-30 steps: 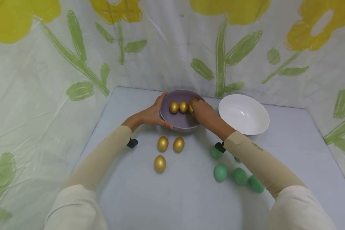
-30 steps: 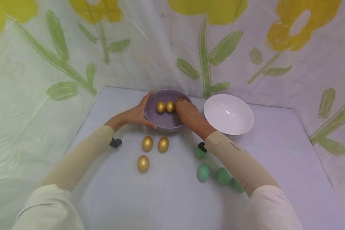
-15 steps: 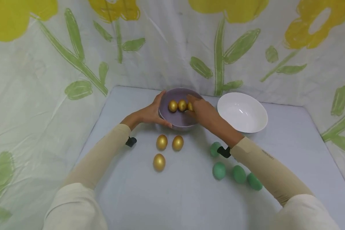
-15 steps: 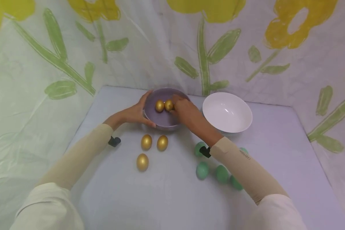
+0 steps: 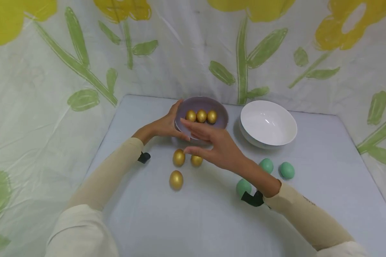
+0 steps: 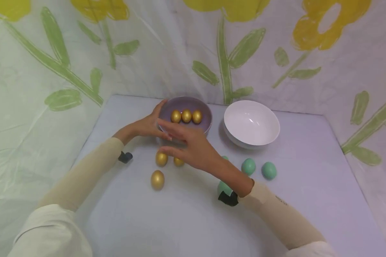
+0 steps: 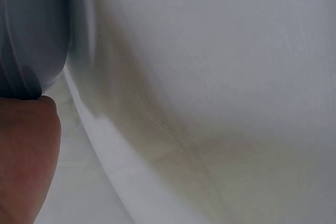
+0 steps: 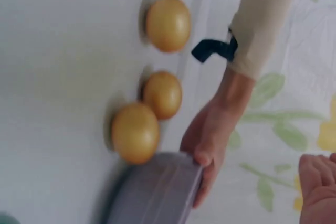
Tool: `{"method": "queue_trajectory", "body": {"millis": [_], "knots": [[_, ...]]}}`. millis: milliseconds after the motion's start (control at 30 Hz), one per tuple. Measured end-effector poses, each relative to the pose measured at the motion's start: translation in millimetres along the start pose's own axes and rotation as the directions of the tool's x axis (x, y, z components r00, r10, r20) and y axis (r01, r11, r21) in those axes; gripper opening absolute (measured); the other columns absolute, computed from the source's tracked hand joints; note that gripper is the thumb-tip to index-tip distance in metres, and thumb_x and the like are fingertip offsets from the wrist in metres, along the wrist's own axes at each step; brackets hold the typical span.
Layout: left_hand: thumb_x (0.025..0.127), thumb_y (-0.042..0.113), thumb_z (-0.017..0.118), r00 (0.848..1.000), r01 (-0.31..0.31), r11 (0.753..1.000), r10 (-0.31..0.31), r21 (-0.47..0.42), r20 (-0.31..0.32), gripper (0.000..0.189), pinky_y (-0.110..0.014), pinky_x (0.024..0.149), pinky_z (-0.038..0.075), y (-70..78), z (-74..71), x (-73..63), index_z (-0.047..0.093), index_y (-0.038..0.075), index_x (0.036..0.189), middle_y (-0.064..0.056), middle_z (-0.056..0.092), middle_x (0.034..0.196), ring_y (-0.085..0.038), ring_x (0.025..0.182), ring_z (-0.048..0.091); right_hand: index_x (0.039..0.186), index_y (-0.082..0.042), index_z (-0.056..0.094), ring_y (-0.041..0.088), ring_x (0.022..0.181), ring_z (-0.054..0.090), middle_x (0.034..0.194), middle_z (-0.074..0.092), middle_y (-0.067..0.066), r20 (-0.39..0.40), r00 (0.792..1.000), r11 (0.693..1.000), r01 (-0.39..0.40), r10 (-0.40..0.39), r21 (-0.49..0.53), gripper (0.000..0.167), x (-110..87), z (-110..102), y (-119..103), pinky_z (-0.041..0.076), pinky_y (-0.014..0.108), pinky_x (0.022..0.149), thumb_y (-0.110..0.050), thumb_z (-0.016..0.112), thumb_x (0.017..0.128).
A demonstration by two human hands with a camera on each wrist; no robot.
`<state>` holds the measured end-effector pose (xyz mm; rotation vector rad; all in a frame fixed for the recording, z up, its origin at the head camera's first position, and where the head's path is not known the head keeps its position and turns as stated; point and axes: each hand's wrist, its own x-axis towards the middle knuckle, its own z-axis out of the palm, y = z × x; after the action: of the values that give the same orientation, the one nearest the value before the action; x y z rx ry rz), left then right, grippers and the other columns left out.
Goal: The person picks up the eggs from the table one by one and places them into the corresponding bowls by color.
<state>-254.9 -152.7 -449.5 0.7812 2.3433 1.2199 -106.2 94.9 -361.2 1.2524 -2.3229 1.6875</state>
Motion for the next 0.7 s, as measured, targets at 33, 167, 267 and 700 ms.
{"method": "queue_trajectory", "body": {"millis": [33,167,267,700], "knots": [[0.070,0.053,0.098,1.000,-0.004,1.000,0.004,-0.004,0.002,0.154,-0.054,0.129,0.011,0.0,-0.2,-0.3,-0.018,0.028,0.168,0.000,-0.013,0.176,-0.025,0.162,0.001,0.157,-0.009,0.051,0.020,0.139,0.058,0.160,0.052,0.005,0.001,1.000,0.999,0.008,-0.008,0.054,0.073,-3.3,3,-1,0.051,0.041,0.109,-0.003,0.083,0.091],[0.072,0.049,0.098,1.000,-0.018,1.000,0.018,-0.008,0.002,0.151,-0.055,0.129,0.009,-1.2,-1.3,-0.6,-0.016,0.026,0.168,-0.002,-0.014,0.176,-0.026,0.162,-0.001,0.156,-0.007,0.052,0.023,0.142,0.056,0.160,0.053,0.007,0.037,0.999,0.980,-0.043,0.037,0.192,0.072,-18.3,18,-1,0.048,0.042,0.112,0.001,0.082,0.091],[0.071,0.049,0.099,1.000,-0.005,1.000,0.005,0.010,-0.003,0.152,-0.054,0.129,0.011,-1.4,-0.9,-0.3,-0.017,0.030,0.168,-0.001,-0.014,0.176,-0.025,0.162,0.000,0.156,-0.010,0.052,0.020,0.142,0.055,0.160,0.053,0.003,0.080,0.991,0.972,-0.120,0.106,0.201,0.071,-30.1,31,8,0.048,0.039,0.112,-0.006,0.083,0.092],[0.072,0.043,0.099,1.000,0.027,1.000,-0.027,0.005,-0.005,0.151,-0.053,0.129,0.013,1.9,0.2,-0.1,-0.018,0.035,0.167,0.002,-0.014,0.176,-0.023,0.162,0.000,0.152,-0.007,0.056,0.031,0.136,0.060,0.147,0.062,0.013,0.134,0.939,0.940,-0.329,0.316,0.092,0.067,-65.4,71,45,0.050,0.029,0.108,-0.019,0.085,0.092]]}}
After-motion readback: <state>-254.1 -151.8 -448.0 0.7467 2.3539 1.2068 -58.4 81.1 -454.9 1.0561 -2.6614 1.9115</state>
